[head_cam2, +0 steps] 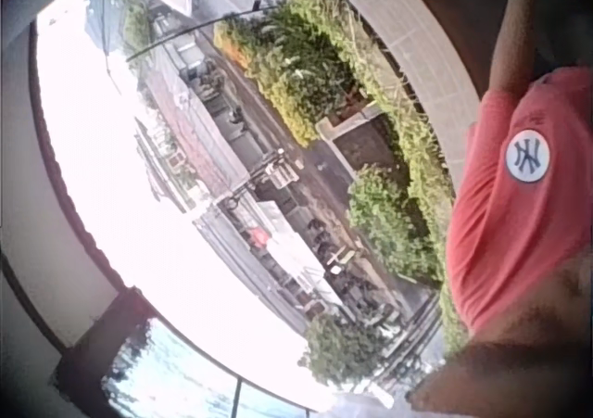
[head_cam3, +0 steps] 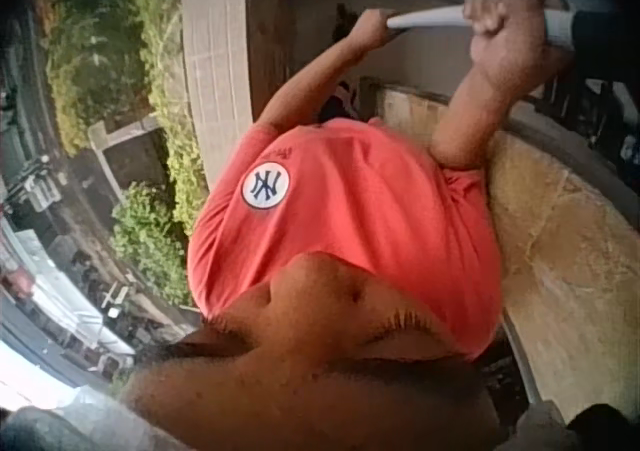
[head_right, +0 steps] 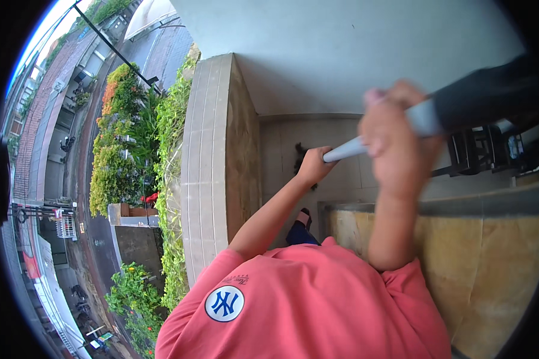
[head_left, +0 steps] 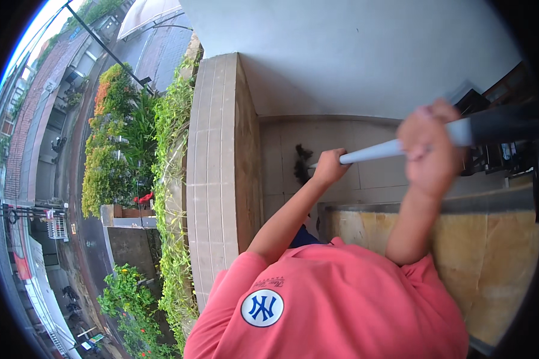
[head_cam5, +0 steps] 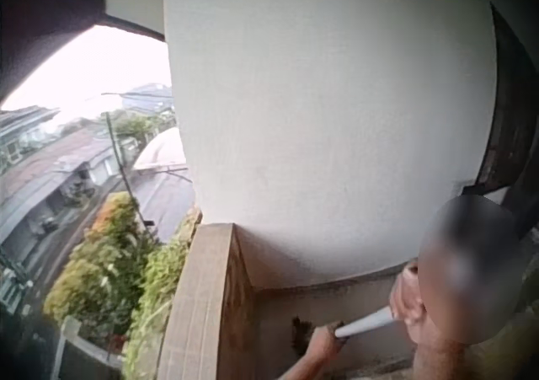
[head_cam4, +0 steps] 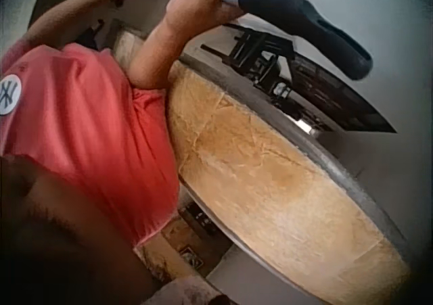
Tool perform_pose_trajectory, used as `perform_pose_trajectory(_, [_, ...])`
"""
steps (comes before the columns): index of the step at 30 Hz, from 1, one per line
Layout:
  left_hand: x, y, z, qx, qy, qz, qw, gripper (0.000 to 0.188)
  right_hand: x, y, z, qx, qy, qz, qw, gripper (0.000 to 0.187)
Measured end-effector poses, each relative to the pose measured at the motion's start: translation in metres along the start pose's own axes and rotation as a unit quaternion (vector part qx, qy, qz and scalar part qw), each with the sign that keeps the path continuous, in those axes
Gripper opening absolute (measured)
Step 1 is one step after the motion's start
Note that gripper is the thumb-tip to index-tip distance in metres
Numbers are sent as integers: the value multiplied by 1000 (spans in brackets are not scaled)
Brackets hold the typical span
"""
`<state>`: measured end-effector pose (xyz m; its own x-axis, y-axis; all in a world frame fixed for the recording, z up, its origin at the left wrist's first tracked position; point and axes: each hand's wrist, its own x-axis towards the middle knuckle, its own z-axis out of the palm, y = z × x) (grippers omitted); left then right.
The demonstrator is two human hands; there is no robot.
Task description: The person sweeps a tiled floor with a broom, moving from the interior of a room toward a balcony area. They sweep around furniture and along the edges of the floor, collecting debris into a pile.
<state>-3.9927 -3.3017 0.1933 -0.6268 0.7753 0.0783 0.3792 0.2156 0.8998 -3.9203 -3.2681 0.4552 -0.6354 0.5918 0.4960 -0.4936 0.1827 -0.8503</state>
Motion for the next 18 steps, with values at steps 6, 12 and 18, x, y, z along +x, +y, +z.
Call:
perform_pose_trajectory(6, [24, -22, -26, 3, 1, 19, 1000, 20, 51, 26, -23, 64, 80, 68, 992, 22])
perform_pose_trajectory(12, [58, -58, 20, -38, -31, -29, 998, 15, 43, 67, -13, -88, 78, 112, 987, 30])
perform_pose_trajectory(18, [103, -27, 55, -84, -98, 62, 990, 15, 61, 57, -21, -182, 127, -14, 975, 31])
